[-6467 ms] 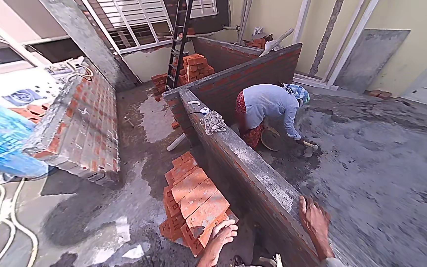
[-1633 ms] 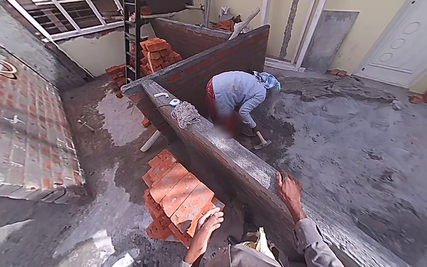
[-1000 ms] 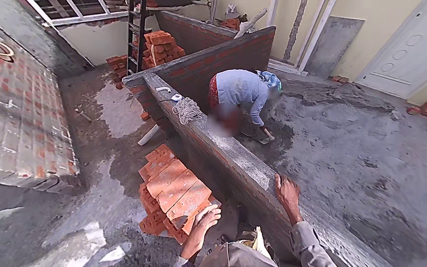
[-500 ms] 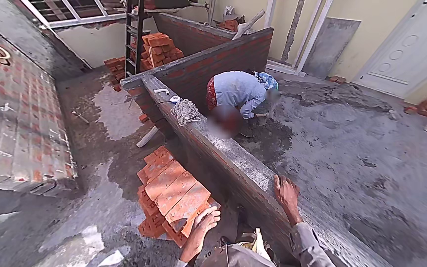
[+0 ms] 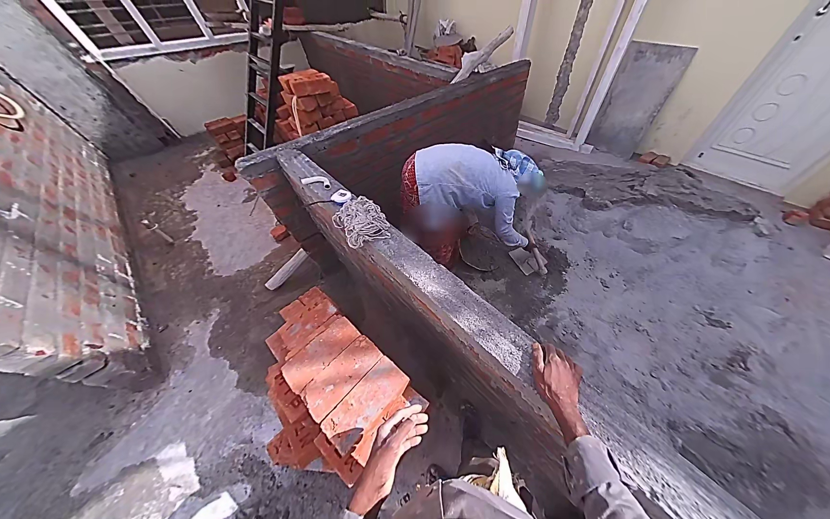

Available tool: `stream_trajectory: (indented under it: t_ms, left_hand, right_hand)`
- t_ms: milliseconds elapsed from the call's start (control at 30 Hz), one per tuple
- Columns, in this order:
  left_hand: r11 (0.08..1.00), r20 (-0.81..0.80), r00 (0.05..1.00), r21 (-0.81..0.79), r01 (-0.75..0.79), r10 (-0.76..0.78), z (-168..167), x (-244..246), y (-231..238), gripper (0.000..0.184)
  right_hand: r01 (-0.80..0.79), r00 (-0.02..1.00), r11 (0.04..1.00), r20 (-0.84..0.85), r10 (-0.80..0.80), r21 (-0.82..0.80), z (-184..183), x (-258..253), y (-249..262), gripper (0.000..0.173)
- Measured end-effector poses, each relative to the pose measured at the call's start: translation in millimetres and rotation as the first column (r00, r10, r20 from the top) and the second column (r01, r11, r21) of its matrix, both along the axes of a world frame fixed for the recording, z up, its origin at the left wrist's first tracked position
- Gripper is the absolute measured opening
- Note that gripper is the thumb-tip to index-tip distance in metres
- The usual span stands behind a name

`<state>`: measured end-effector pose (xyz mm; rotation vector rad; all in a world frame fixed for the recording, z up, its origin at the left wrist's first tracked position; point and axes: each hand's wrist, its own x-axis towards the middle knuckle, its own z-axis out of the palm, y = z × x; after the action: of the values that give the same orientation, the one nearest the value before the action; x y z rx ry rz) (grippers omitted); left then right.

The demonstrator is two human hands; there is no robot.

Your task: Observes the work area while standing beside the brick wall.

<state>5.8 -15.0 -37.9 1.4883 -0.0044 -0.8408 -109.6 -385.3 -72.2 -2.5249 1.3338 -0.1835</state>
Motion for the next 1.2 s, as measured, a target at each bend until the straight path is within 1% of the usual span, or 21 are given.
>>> stream_trajectory:
  t_ms: [533, 667, 833, 900, 967, 1033, 1067, 1133, 1200]
  left_hand:
    - [1.0, 0.006, 1.0, -0.013, -0.001, 0.002, 4.9, 0.7, 0.5, 0.038]
    - [1.0, 0.034, 0.999, -0.025, -0.015, 0.016, 13.0, 5.1, -2.6, 0.039]
    - [0.995, 0.06, 0.994, -0.062, -0.084, 0.088, 15.0, 21.5, -4.3, 0.04]
    - [0.989, 0.073, 0.988, -0.062, -0.134, 0.138, 17.8, 32.1, -5.9, 0.04]
    - [0.98, 0.081, 0.978, -0.056, -0.189, 0.193, 25.4, 45.1, -9.1, 0.04]
    - [0.969, 0.078, 0.967, -0.072, -0.237, 0.242, 30.6, 63.9, -13.1, 0.042]
    - [0.964, 0.076, 0.963, -0.089, -0.251, 0.258, 29.9, 74.2, -13.6, 0.043]
    - [0.957, 0.076, 0.957, -0.101, -0.271, 0.279, 34.7, 99.9, -21.0, 0.044]
    - [0.938, 0.061, 0.937, -0.068, -0.339, 0.343, 56.4, 130.1, -48.3, 0.043]
  right_hand:
    - [-0.007, 1.0, 1.0, 0.003, 0.007, 0.011, 1.0, 0.5, -0.5, 0.07]
    - [-0.007, 1.0, 1.0, 0.004, 0.007, 0.011, 2.8, -0.4, -0.2, 0.068]
    - [-0.008, 1.0, 0.999, 0.002, 0.008, 0.034, 3.2, 0.7, -1.0, 0.067]
    - [-0.006, 1.0, 0.999, 0.0, 0.006, 0.04, 3.4, -0.2, -0.2, 0.067]
    - [-0.003, 0.999, 0.994, -0.047, 0.008, 0.106, 11.3, -0.1, -2.4, 0.068]
    - [0.005, 0.995, 0.973, -0.101, 0.019, 0.23, 24.7, 5.8, -15.5, 0.071]
    - [0.008, 0.995, 0.953, -0.096, 0.022, 0.304, 29.7, 10.1, -26.7, 0.072]
    - [-0.001, 1.0, 0.897, 0.009, -0.003, 0.441, 32.4, 24.8, -58.5, 0.072]
    - [-0.04, 0.99, 0.844, 0.138, -0.04, 0.535, 25.1, 50.5, -98.4, 0.07]
